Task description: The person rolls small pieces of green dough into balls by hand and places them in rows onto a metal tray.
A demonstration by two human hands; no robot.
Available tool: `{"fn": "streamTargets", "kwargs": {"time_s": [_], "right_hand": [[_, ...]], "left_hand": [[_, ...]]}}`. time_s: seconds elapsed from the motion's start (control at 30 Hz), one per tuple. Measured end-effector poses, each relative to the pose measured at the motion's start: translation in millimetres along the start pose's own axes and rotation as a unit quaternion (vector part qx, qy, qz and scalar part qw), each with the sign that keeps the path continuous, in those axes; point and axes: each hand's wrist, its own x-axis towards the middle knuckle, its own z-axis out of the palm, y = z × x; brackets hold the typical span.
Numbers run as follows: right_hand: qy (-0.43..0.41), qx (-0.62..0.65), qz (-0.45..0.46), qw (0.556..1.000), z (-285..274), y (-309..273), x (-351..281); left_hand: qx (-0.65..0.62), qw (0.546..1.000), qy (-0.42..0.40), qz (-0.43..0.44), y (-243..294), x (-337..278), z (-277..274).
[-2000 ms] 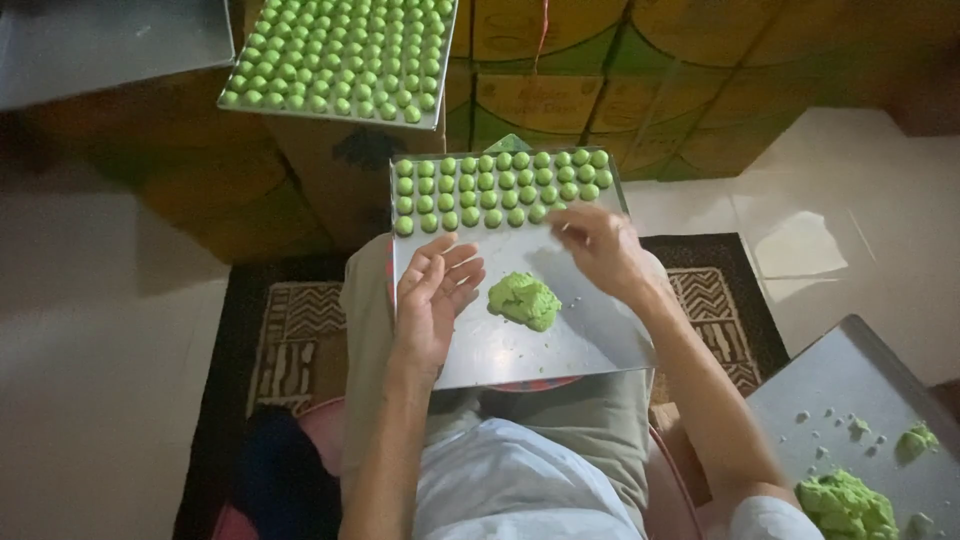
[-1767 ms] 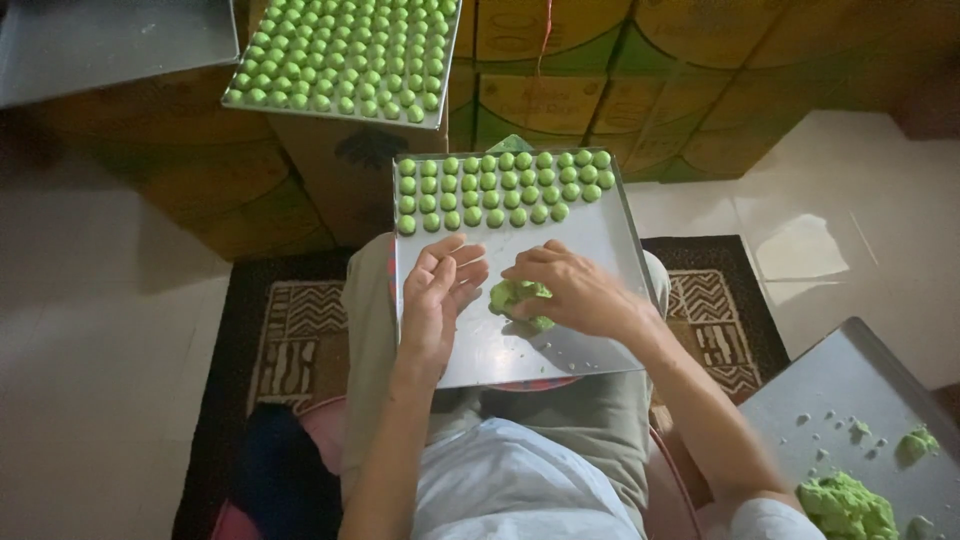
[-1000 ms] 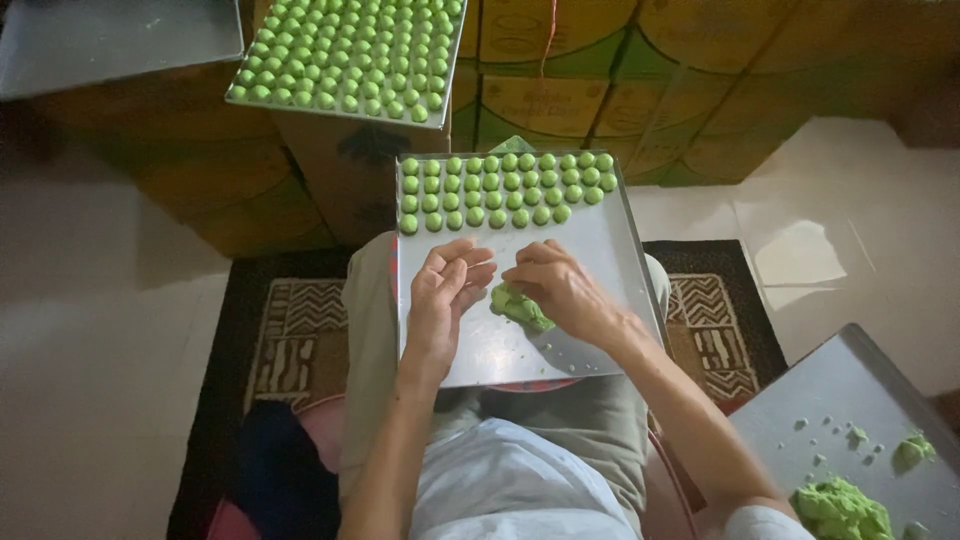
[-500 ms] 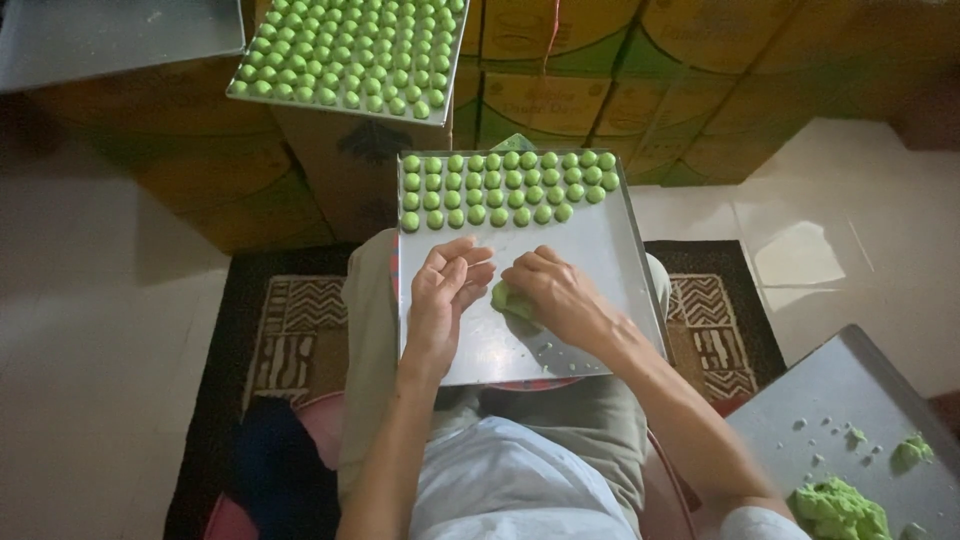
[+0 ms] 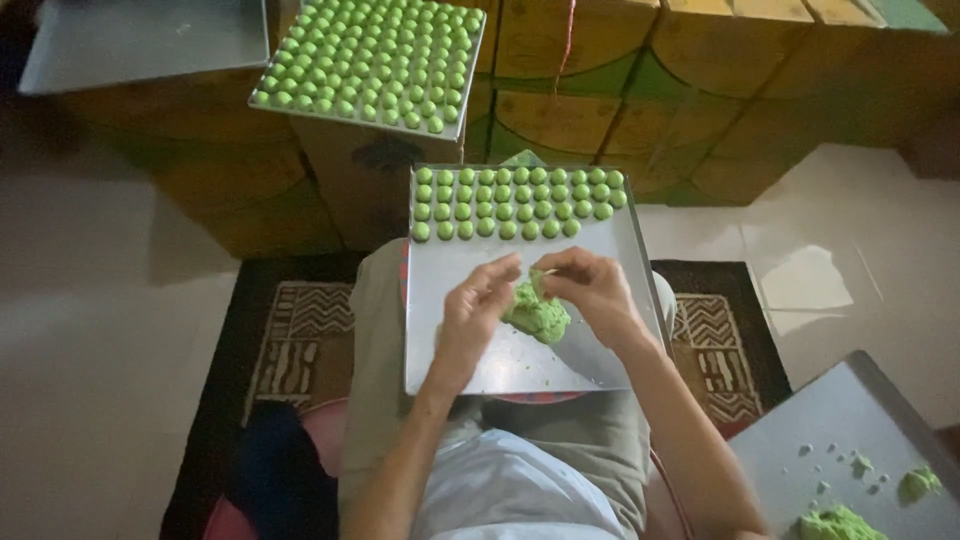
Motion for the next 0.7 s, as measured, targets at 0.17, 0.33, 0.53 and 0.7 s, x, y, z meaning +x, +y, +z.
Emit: {"fn": "streamTargets", "kwargs": {"time_s": [0.17,0.33,0.53,0.7], "right_hand": [[0.052,0.037,0.017,0.998,20.4,-24.9,-15.9],[0.094,0.046,0.023,0.994,28.9,-23.2,-20.6],[0.088,-0.027,-0.023,0.995,31.9,-15.0,-25.9],[0.105,-0.189,-0.169,0.962,39.4,-31.2,-35.9]], "left_hand": [[0.058,0.993,-0.015,0.099,1.3,-6.7,17.8],[0.063,0.983,0.025,0.172,-14.7,-0.2,19.2],[-0.069,0.995,0.061,-0.023,-14.7,4.1,11.6],[-0.143,0.978,0.110,-0.106,-3.1,5.3,17.0]]}}
